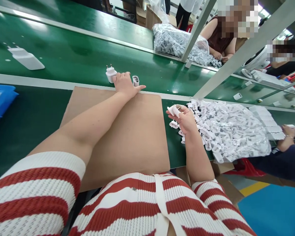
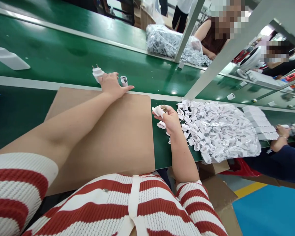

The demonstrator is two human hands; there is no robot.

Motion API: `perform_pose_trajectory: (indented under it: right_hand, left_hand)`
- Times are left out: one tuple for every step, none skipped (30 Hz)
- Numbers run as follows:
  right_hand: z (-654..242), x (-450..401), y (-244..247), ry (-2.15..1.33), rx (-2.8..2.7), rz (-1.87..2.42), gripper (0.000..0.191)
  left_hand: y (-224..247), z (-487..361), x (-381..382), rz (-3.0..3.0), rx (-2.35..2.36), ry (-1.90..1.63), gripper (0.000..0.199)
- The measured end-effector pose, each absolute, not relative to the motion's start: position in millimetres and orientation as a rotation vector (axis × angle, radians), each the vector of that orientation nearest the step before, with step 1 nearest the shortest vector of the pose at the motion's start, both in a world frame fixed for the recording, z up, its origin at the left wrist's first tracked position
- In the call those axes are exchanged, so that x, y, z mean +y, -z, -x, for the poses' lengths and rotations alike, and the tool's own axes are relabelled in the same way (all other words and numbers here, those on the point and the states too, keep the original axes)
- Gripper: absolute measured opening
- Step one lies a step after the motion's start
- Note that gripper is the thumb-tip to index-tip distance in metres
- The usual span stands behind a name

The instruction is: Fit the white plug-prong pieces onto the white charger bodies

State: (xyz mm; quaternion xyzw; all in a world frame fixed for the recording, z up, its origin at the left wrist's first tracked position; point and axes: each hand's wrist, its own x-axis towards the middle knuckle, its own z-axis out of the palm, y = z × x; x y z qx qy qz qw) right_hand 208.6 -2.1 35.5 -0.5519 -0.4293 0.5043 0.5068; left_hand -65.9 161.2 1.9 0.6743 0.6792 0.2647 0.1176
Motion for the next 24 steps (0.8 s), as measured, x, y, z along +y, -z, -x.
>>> perform_pose_trajectory:
  right_hand:
    - [-205,-4,-38,-1.321,-0.975,1.302,0.043]
    - [-202,-6,-39,-1.386,-0.932,1.295,0.045]
    - [-200,-8,-41,-1.428,-0.909,1.301,0.045]
    - [-199,-9,-42,-1.451,-0.902,1.311,0.045]
    - [-199,-10,-43,-1.457,-0.907,1.321,0.045]
    - [-199,-11,-44,-1.446,-0.916,1.329,0.046]
    - [-198,-12,-45,-1.421,-0.927,1.338,0.046]
    - [-197,-13,-46,-1.387,-0.94,1.346,0.046]
    - [-195,-15,-48,-1.352,-0.955,1.351,0.046]
    - [-193,-17,-49,-1.321,-0.973,1.355,0.046]
    - [-191,-18,-50,-1.301,-1.0,1.353,0.044]
    - [-188,-20,-50,-1.285,-1.039,1.339,0.042]
    - [-185,-21,-50,-1.267,-1.096,1.311,0.038]
    - [-183,-22,-48,-1.232,-1.172,1.275,0.032]
    - [-181,-23,-46,-1.169,-1.262,1.244,0.028]
    - [-180,-23,-43,-1.074,-1.36,1.226,0.024]
    - [-180,-23,-39,-0.956,-1.456,1.226,0.023]
    - [-180,-23,-36,-0.828,-1.537,1.241,0.024]
    - [-181,-24,-34,-0.706,-1.597,1.265,0.029]
    - [-183,-24,-33,-0.604,-1.644,1.285,0.034]
    - [-184,-25,-33,-0.532,-1.69,1.296,0.035]
    - [-185,-27,-33,-0.486,-1.743,1.293,0.032]
    - [-185,-28,-35,-0.454,-1.803,1.275,0.026]
    - [-185,-30,-36,-0.428,-1.876,1.246,0.02]
  left_hand:
    - [-3,59,166,-1.916,2.032,-0.711,0.073]
    - [-5,55,170,-1.88,2.06,-0.679,0.059]
    - [-7,52,172,-1.877,2.063,-0.679,0.047]
    - [-9,50,169,-1.911,2.029,-0.707,0.039]
    - [-11,49,163,-1.963,1.963,-0.748,0.036]
    - [-12,49,153,-2.021,1.861,-0.787,0.036]
    - [-13,48,138,-2.074,1.725,-0.816,0.037]
    - [-13,48,121,-2.113,1.572,-0.829,0.04]
    - [-12,47,101,-2.135,1.427,-0.827,0.041]
    - [-11,46,79,-2.14,1.307,-0.814,0.042]
    - [-10,44,58,-2.139,1.231,-0.79,0.042]
    - [-8,43,39,-2.134,1.189,-0.756,0.043]
    - [-6,42,22,-2.123,1.166,-0.719,0.042]
    - [-4,40,8,-2.105,1.15,-0.691,0.043]
    - [-2,39,-1,-2.081,1.132,-0.683,0.044]
    - [1,39,-7,-2.055,1.108,-0.697,0.047]
    - [3,38,-10,-2.029,1.081,-0.729,0.05]
    - [5,38,-11,-2.007,1.051,-0.771,0.052]
    - [7,38,-9,-1.989,1.027,-0.81,0.051]
    - [8,38,-7,-1.978,1.009,-0.841,0.047]
    - [9,38,-4,-1.976,0.994,-0.859,0.042]
    - [10,38,-2,-1.98,0.981,-0.872,0.038]
    - [10,38,-1,-1.989,0.968,-0.88,0.036]
    - [11,38,1,-1.998,0.955,-0.889,0.035]
